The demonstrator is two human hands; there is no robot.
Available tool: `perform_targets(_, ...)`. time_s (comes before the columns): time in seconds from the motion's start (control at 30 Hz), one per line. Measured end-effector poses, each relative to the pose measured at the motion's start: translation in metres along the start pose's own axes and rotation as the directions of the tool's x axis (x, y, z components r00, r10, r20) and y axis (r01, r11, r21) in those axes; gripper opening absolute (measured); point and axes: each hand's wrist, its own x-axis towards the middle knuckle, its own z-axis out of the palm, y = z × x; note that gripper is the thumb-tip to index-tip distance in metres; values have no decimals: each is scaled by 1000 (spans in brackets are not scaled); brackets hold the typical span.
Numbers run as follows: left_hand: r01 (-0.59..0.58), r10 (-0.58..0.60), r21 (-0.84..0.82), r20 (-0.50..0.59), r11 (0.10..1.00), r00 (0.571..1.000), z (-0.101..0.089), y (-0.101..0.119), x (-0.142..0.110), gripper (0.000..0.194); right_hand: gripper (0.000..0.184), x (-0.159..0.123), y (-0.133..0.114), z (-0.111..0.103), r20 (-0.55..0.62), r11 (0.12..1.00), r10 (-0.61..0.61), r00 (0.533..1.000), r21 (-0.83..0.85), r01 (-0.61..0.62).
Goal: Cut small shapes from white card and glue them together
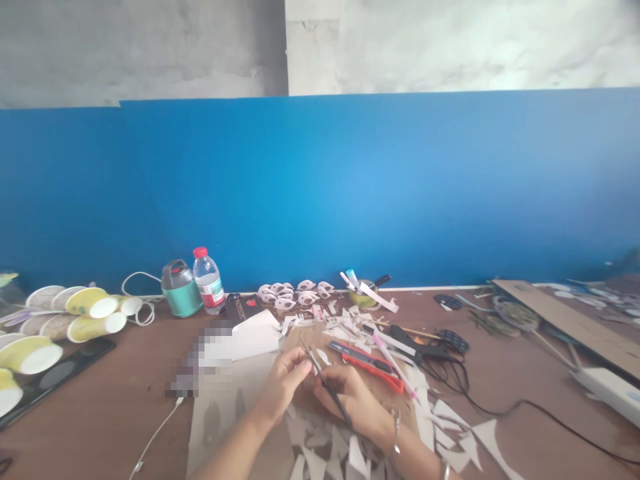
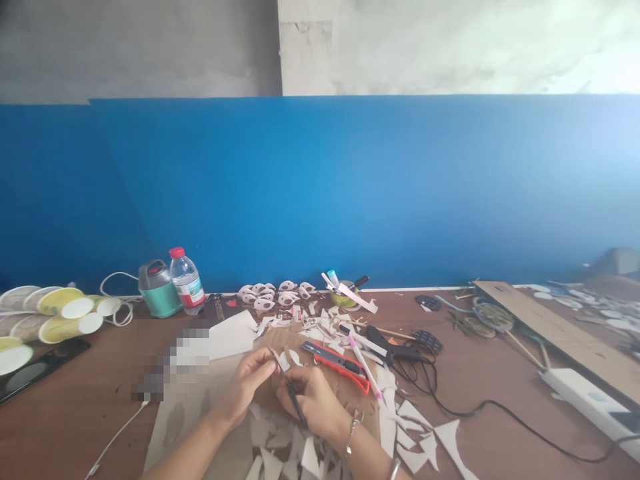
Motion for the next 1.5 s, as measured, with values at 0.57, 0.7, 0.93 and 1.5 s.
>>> perform_targets(0.57, -18, 17, 123, 4, 992, 1000, -2, -3, 0, 29, 16, 1, 6, -2, 15, 998, 36, 999, 56, -37)
perform_targets(0.7, -17, 17, 84, 4, 996, 1000, 0, -2, 0, 30, 19, 1, 4, -1, 3, 998, 16, 1000, 63, -16)
perform_targets(0.93, -17, 17, 32, 3, 999, 1000, 1, 0, 1, 28, 17, 2, 4, -2, -20, 999, -37, 999, -29, 37)
perform_targets(1.5, -3, 4, -25, 67, 1000, 998, 1, 1, 0, 23, 24, 1, 8, 4, 20, 991, 63, 998, 118, -65)
